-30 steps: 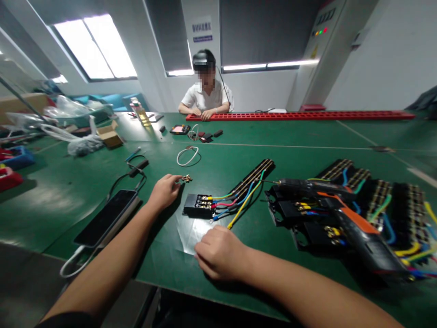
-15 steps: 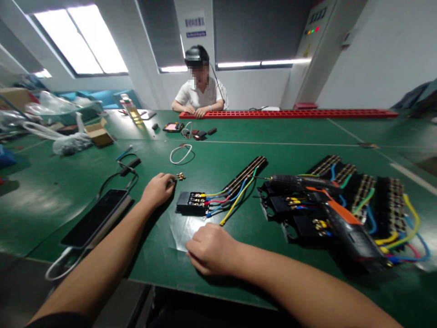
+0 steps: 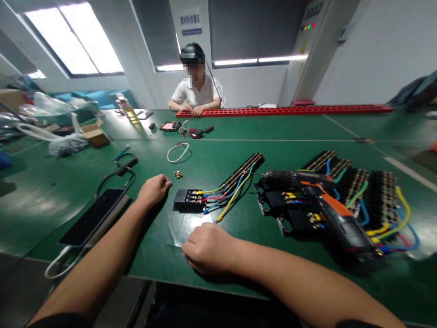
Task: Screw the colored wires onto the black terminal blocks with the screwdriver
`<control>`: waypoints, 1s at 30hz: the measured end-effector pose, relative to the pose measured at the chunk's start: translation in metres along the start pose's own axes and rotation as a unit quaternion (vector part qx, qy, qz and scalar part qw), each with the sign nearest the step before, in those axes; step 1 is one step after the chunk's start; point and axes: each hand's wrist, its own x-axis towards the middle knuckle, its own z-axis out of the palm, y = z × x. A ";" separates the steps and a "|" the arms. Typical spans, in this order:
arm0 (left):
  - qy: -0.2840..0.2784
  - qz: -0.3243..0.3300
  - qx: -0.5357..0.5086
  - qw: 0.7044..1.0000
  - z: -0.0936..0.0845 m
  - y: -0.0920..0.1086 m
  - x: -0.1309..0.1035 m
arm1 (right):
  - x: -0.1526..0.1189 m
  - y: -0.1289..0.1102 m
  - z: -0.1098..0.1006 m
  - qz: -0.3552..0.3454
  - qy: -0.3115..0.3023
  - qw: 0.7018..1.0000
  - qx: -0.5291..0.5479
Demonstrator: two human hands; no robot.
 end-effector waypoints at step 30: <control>0.014 0.097 -0.210 0.973 -0.005 0.025 -0.013 | 0.001 -0.006 0.001 -0.007 -0.040 0.998 -0.039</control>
